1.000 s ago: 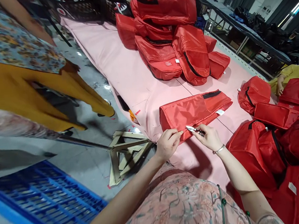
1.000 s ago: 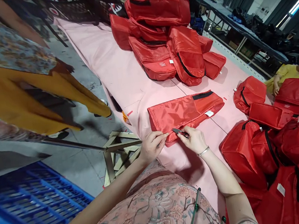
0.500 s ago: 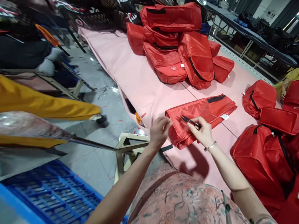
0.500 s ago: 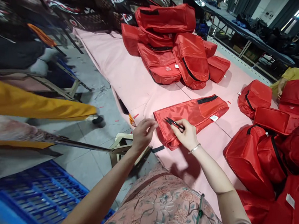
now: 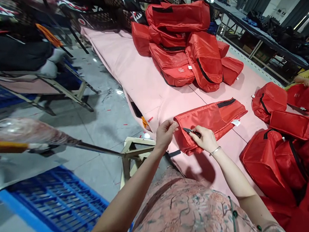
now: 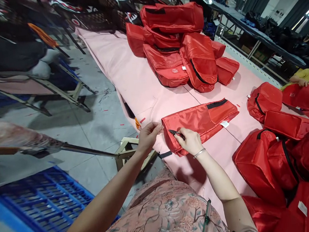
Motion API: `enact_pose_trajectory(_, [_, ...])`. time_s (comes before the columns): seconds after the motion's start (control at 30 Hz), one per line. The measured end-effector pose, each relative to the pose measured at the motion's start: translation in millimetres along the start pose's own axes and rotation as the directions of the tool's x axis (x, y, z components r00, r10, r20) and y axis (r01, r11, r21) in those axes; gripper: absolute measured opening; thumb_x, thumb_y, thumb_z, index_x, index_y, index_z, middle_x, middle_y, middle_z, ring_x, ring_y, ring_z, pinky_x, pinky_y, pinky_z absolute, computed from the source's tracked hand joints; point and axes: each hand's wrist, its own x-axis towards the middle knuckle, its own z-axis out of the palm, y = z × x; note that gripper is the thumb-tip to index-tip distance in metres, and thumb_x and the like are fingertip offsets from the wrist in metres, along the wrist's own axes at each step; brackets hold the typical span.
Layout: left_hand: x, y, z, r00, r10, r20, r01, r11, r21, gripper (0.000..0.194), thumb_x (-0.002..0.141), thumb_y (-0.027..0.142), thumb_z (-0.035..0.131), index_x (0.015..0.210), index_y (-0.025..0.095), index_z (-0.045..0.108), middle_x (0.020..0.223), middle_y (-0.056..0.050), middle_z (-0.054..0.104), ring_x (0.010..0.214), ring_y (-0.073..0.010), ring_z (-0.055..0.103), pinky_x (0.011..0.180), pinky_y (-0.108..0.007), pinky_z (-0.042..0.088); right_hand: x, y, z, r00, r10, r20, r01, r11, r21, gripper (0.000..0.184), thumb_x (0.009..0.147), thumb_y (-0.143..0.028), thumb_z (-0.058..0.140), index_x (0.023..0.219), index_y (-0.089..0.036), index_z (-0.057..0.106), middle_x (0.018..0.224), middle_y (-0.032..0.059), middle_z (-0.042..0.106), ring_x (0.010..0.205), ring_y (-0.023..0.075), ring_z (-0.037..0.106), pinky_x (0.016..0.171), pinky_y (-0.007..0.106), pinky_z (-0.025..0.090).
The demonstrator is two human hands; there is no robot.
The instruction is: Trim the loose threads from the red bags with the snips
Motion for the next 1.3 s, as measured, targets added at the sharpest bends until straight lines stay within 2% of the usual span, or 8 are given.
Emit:
enact_pose_trajectory(0.17, [1, 4, 3.0, 0.992, 0.112, 0.064, -0.118, 0.989, 0.095, 0.015, 0.076, 0.029, 0.052, 0.067, 0.017, 0.053, 0.061, 0.002, 0.054, 0.057, -0.0105, 0.051, 0.058, -0.023, 0.043, 1, -1, 1, 1.000, 0.019, 0.009, -0.018, 0.999, -0.040, 0.023, 0.086, -0.042, 0.048, 0.087, -0.021, 0.058, 0.077, 0.0007, 0.065, 0.067, 0.0128, 0.060, 0.059, 0.021, 0.040])
enact_pose_trajectory(0.37, [7, 18, 3.6, 0.935, 0.248, 0.254, -0.328, 0.876, 0.353, 0.015, 0.075, 0.029, 0.053, 0.065, 0.018, 0.055, 0.064, 0.001, 0.058, 0.063, -0.0126, 0.052, 0.062, -0.025, 0.041, 2, 0, 1, 1.000, 0.009, 0.015, -0.008, 0.999, -0.049, 0.023, 0.087, -0.040, 0.048, 0.089, -0.021, 0.060, 0.083, 0.0018, 0.067, 0.072, 0.0133, 0.061, 0.062, 0.021, 0.041])
enact_pose_trajectory(0.5, [12, 16, 3.8, 0.981, 0.090, 0.171, -0.113, 0.985, 0.131, 0.020, 0.073, 0.034, 0.054, 0.064, 0.017, 0.053, 0.058, 0.002, 0.056, 0.058, -0.0118, 0.052, 0.059, -0.024, 0.042, 0, 1, -1, 1.000, -0.002, 0.008, 0.002, 1.000, -0.016, 0.024, 0.088, -0.038, 0.046, 0.088, -0.020, 0.061, 0.083, 0.0031, 0.066, 0.073, 0.0126, 0.060, 0.066, 0.020, 0.042])
enact_pose_trajectory(0.6, [11, 12, 2.0, 0.994, -0.034, 0.103, 0.038, 0.999, -0.030, 0.021, 0.072, 0.037, 0.056, 0.067, 0.016, 0.054, 0.056, 0.002, 0.055, 0.055, -0.0110, 0.052, 0.056, -0.023, 0.041, -1, 1, -4, 1.000, 0.008, 0.001, -0.008, 1.000, -0.009, 0.026, 0.088, -0.040, 0.045, 0.087, -0.019, 0.060, 0.080, 0.0030, 0.066, 0.070, 0.0123, 0.059, 0.065, 0.020, 0.042])
enact_pose_trajectory(0.97, [1, 25, -0.2, 0.982, 0.073, 0.175, -0.064, 0.996, -0.056, 0.019, 0.071, 0.034, 0.060, 0.065, 0.016, 0.057, 0.057, 0.002, 0.054, 0.056, -0.0100, 0.049, 0.057, -0.023, 0.040, 1, 3, -1, 1.000, 0.003, 0.010, -0.003, 0.999, 0.048, 0.024, 0.086, -0.042, 0.048, 0.086, -0.021, 0.061, 0.080, 0.0020, 0.066, 0.071, 0.0123, 0.059, 0.064, 0.020, 0.041])
enact_pose_trajectory(1.1, [3, 33, -17.6, 0.988, 0.014, 0.153, 0.017, 0.979, -0.203, 0.045, 0.077, 0.054, 0.047, 0.052, 0.017, 0.051, 0.046, 0.000, 0.048, 0.044, -0.0097, 0.044, 0.047, -0.024, 0.036, 0, 3, -1, 0.992, 0.103, -0.079, -0.082, 0.970, 0.230, 0.028, 0.083, -0.045, 0.050, 0.080, -0.019, 0.060, 0.075, 0.0006, 0.065, 0.064, 0.0112, 0.058, 0.061, 0.020, 0.043])
enact_pose_trajectory(1.2, [0, 25, -20.8, 0.963, -0.155, 0.219, 0.175, 0.982, -0.073, 0.057, 0.078, 0.064, 0.036, 0.050, 0.017, 0.051, 0.041, -0.001, 0.047, 0.037, -0.0096, 0.042, 0.041, -0.024, 0.032, 0, 2, 0, 0.955, 0.237, -0.180, -0.158, 0.915, 0.371, 0.029, 0.082, -0.047, 0.050, 0.083, -0.019, 0.058, 0.080, 0.0008, 0.065, 0.067, 0.0113, 0.059, 0.063, 0.021, 0.046])
enact_pose_trajectory(1.3, [-5, 10, -7.4, 0.953, -0.257, 0.163, 0.234, 0.961, 0.147, 0.040, 0.065, 0.056, 0.061, 0.060, 0.017, 0.055, 0.049, 0.001, 0.055, 0.039, -0.0101, 0.048, 0.042, -0.022, 0.034, -1, 0, 3, 0.932, 0.280, -0.230, -0.171, 0.900, 0.401, 0.029, 0.081, -0.047, 0.051, 0.085, -0.019, 0.057, 0.082, 0.0010, 0.066, 0.069, 0.0119, 0.060, 0.064, 0.022, 0.047])
